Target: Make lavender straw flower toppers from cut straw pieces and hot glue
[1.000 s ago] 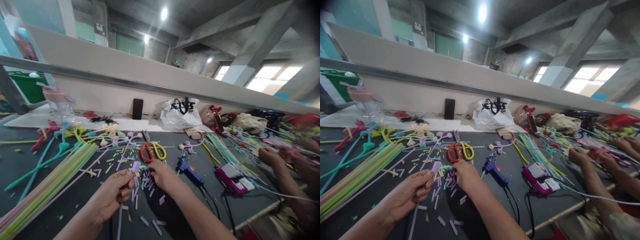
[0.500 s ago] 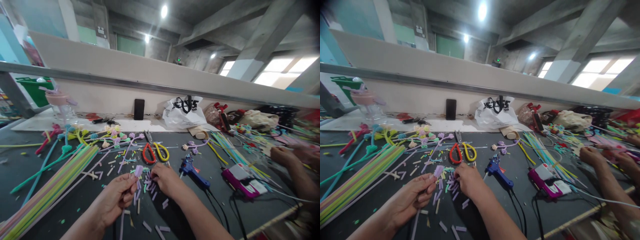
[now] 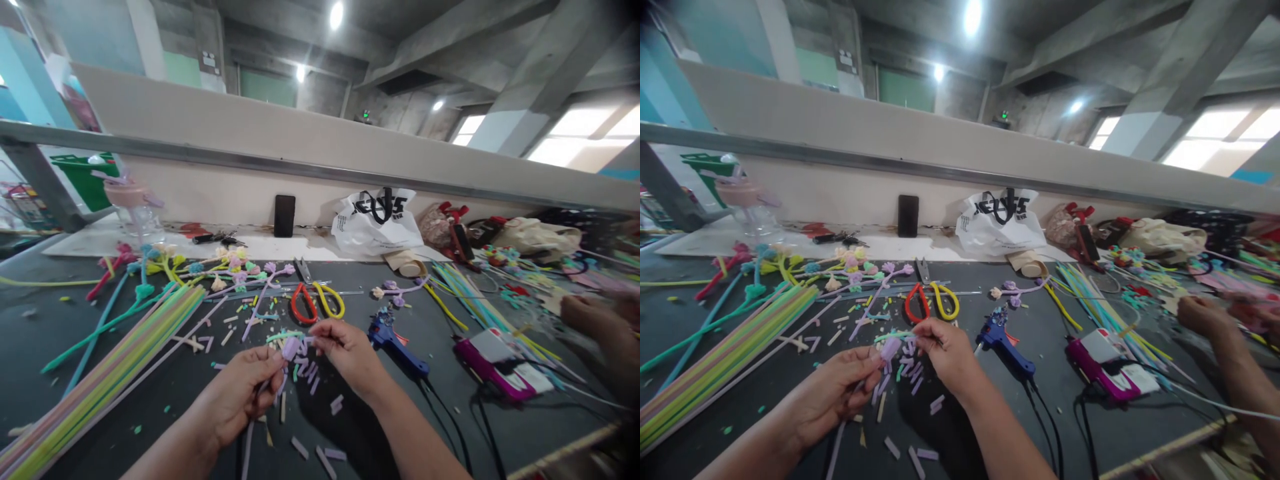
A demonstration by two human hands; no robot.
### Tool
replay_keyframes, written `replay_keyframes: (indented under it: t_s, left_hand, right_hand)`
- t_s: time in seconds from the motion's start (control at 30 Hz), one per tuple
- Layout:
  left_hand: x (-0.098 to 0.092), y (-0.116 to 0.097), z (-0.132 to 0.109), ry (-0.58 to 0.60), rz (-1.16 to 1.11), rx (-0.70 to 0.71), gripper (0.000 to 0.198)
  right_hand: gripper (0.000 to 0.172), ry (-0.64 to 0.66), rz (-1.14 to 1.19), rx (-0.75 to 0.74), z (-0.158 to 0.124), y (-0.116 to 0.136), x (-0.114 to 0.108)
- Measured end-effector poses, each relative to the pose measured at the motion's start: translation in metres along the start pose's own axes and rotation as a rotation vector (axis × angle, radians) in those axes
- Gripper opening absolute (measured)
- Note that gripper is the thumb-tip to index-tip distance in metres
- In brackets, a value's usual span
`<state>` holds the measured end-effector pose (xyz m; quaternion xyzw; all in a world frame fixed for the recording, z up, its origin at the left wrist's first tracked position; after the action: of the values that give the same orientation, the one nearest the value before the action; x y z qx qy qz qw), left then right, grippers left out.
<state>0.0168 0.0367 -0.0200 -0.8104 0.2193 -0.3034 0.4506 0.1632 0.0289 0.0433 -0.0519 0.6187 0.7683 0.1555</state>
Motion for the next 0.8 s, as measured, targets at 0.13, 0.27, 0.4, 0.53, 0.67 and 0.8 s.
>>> replay_keyframes:
  t_s: [0.13,0.27,0.4,0.53,0.67,0.8]
  left_hand:
    - [-0.003,0.003,0.002,-0.036,0.026,-0.014,0.031]
    - [-0.005,0.003,0.004,-0.042,0.043,0.005,0.03]
    - [-0.005,0.001,0.003,-0.056,0.108,0.024,0.031]
    - [-0.006,0.002,0.002,-0.081,0.175,0.013,0.033]
    - [-0.005,0.004,0.001,-0.087,0.219,0.005,0.034]
    - [-0.004,0.002,0.001,-0.087,0.254,0.001,0.036]
  right_hand:
    - [0.011,-0.03,-0.035,0.051,-0.002,-0.001,-0.002]
    - [0.009,0.015,-0.136,-0.03,-0.004,0.012,0.001]
    - [0.011,0.098,-0.203,-0.159,-0.008,0.027,0.009]
    - [0.012,0.154,-0.25,-0.227,-0.01,0.032,0.017]
    - [0.011,0.2,-0.308,-0.255,-0.012,0.031,0.023]
    - [0.012,0.221,-0.34,-0.283,-0.013,0.031,0.026]
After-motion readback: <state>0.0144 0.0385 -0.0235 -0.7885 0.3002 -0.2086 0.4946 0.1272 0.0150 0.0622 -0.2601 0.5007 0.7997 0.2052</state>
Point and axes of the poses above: each hand's wrist, its own z-axis towards the middle knuckle, its own x-axis out of the palm, y = z × x, the point moved 8 cm from there along z, towards the middle knuckle, and after that the axes turned 14 degrees about z, right-handed, at the moved point
